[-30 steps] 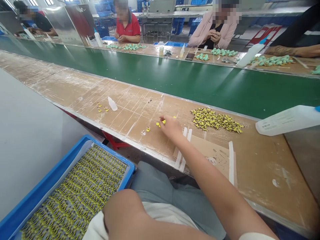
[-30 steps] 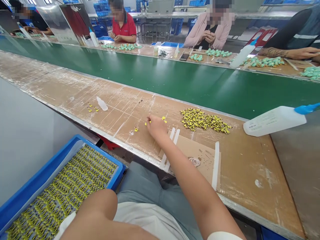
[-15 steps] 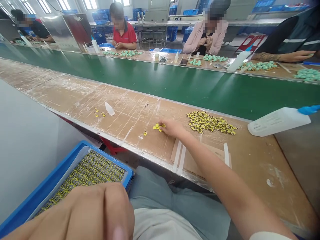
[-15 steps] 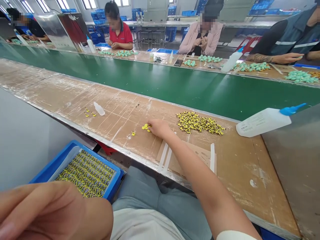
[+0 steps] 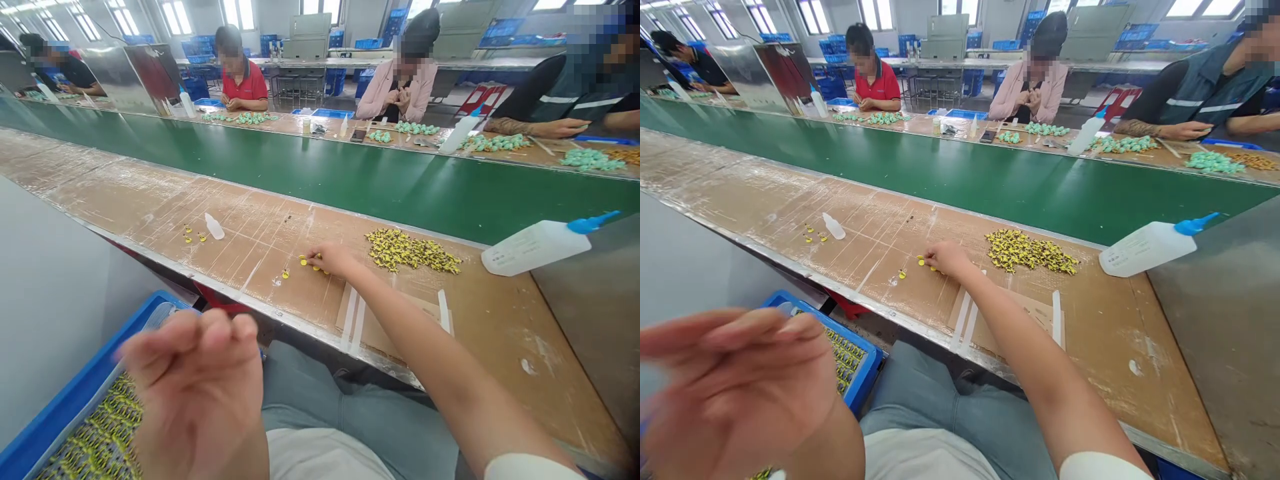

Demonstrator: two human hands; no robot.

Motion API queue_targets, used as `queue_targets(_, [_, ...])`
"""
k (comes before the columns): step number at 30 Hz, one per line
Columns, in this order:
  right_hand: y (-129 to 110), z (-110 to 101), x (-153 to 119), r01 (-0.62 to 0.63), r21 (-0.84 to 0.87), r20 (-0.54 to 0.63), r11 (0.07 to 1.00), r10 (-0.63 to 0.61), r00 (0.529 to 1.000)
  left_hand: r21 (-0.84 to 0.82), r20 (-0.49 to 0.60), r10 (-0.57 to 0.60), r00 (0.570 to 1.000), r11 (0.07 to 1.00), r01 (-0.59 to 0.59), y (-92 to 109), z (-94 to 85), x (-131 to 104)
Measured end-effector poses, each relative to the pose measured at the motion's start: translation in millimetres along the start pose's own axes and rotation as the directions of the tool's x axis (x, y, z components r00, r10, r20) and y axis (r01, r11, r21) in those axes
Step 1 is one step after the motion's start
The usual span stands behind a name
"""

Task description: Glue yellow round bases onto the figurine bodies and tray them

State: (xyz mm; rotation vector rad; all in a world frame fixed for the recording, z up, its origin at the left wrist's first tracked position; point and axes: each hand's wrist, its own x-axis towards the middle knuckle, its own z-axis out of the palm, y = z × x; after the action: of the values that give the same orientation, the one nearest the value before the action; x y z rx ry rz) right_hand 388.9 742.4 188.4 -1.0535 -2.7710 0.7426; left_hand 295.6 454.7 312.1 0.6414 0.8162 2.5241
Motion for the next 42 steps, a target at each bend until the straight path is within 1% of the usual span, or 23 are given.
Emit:
queue_targets(2, [6.5, 1.3, -0.9, -0.018, 0.036, -0.020, 0.999, 0.019, 1.000, 0.124, -0.023, -0.003, 1.000, 0.992, 0.005, -36.5, 1.1, 3.4])
queue_targets(3, [9.8, 1.8, -1.6, -0.027, 0.058, -0.035, 0.998, 0.029, 0.999, 0.187, -0.042, -0.054, 0.998, 0.980, 0.061, -56.7, -2.2, 2.0])
queue_targets(5, [15.8, 2.7, -3.0, -0.046, 0.111, -0.066, 0.993, 0.053, 0.996, 0.321, -0.076, -0.181, 0.980, 0.927, 0.196, -95.7, -15.9, -4.4])
queue_targets(7, [21.1, 3.3, -4.3, -0.069, 0.178, -0.089, 0.982, 0.086, 0.992, 0.468, -0.072, -0.223, 0.972, 0.853, 0.230, -126.2, -34.8, -9.6])
queue_targets(8, [23.7, 3.6, -5.0, -0.083, 0.215, -0.098, 0.973, 0.106, 0.990, 0.558, -0.036, -0.225, 0.974, 0.803, 0.207, -136.9, -44.4, -9.1])
queue_targets(10, [28.5, 4.1, -6.7, -0.109, 0.288, -0.115, 0.951, 0.148, 0.982, 0.758, 0.070, -0.173, 0.982, 0.649, 0.060, -149.6, -62.2, 1.7])
queue_targets(12, [32.0, 4.2, -9.5, -0.120, 0.345, -0.146, 0.931, 0.179, 0.973, 0.889, 0.178, -0.102, 0.979, 0.444, -0.115, -154.0, -77.6, 24.6])
queue_targets(13, [32.9, 4.1, -11.7, -0.113, 0.367, -0.168, 0.923, 0.186, 0.968, 0.916, 0.212, -0.084, 0.974, 0.366, -0.167, -154.7, -84.8, 38.4])
queue_targets(15, [32.2, 3.4, -17.8, -0.079, 0.396, -0.227, 0.915, 0.180, 0.957, 0.926, 0.234, -0.113, 0.966, 0.327, -0.187, -156.0, -98.2, 64.3])
queue_targets(17, [27.9, 3.1, -26.3, -0.017, 0.406, -0.304, 0.914, 0.153, 0.940, 0.926, 0.231, -0.141, 0.963, 0.334, -0.173, -158.6, -109.4, 80.5])
queue_targets(20, [17.1, 6.3, -42.4, 0.103, 0.382, -0.450, 0.918, 0.088, 0.888, 0.928, 0.224, -0.133, 0.966, 0.333, -0.169, -163.8, -117.7, 79.9])
queue_targets(22, [9.5, 12.3, -54.7, 0.189, 0.346, -0.543, 0.919, 0.032, 0.839, 0.925, 0.226, -0.112, 0.968, 0.337, -0.177, -165.6, -116.4, 66.4])
queue_targets(26, [-1.3, 27.9, -84.8, 0.334, 0.249, -0.664, 0.909, -0.091, 0.742, 0.908, 0.252, -0.044, 0.967, 0.357, -0.220, -161.6, -103.5, 24.2])
queue_targets(28, [-4.5, 32.6, -102.3, 0.394, 0.201, -0.704, 0.897, -0.148, 0.695, 0.887, 0.274, -0.073, 0.959, 0.406, -0.222, -157.8, -95.1, 2.0])
queue_targets(29, [-5.9, 33.6, -111.3, 0.422, 0.180, -0.718, 0.888, -0.175, 0.673, 0.869, 0.256, -0.111, 0.960, 0.461, -0.179, -156.0, -90.6, -7.9])
queue_targets(30, [-7.2, 33.6, -120.3, 0.449, 0.163, -0.726, 0.878, -0.202, 0.657, 0.841, 0.216, -0.173, 0.961, 0.533, -0.093, -154.1, -85.9, -16.7])
queue_targets(31, [-8.7, 32.9, -129.0, 0.478, 0.142, -0.730, 0.867, -0.235, 0.642, 0.793, 0.162, -0.259, 0.952, 0.608, 0.031, -152.1, -81.0, -23.9])
queue_targets(32, [-10.2, 31.7, -137.3, 0.507, 0.116, -0.730, 0.854, -0.273, 0.626, 0.723, 0.113, -0.364, 0.924, 0.669, 0.175, -150.0, -75.9, -29.6])
queue_targets(33, [-11.7, 30.2, -145.2, 0.534, 0.087, -0.729, 0.841, -0.312, 0.609, 0.637, 0.086, -0.470, 0.879, 0.704, 0.314, -147.8, -70.7, -33.9])
queue_targets(35, [-14.7, 27.1, -159.4, 0.578, 0.035, -0.725, 0.815, -0.377, 0.576, 0.486, 0.118, -0.623, 0.773, 0.715, 0.502, -143.1, -60.7, -39.3])
queue_targets(37, [-17.5, 24.7, -171.5, 0.604, 0.018, -0.722, 0.797, -0.408, 0.559, 0.390, 0.198, -0.681, 0.705, 0.715, 0.581, -139.4, -52.3, -43.3])
queue_targets(39, [-19.6, 22.7, -181.9, 0.613, 0.039, -0.721, 0.789, -0.403, 0.564, 0.339, 0.259, -0.696, 0.670, 0.715, 0.612, -137.5, -46.1, -48.8])
queue_targets(42, [-21.3, 20.0, -196.4, 0.614, 0.099, -0.719, 0.783, -0.370, 0.588, 0.269, 0.286, -0.733, 0.617, 0.679, 0.682, -138.2, -39.6, -62.4])
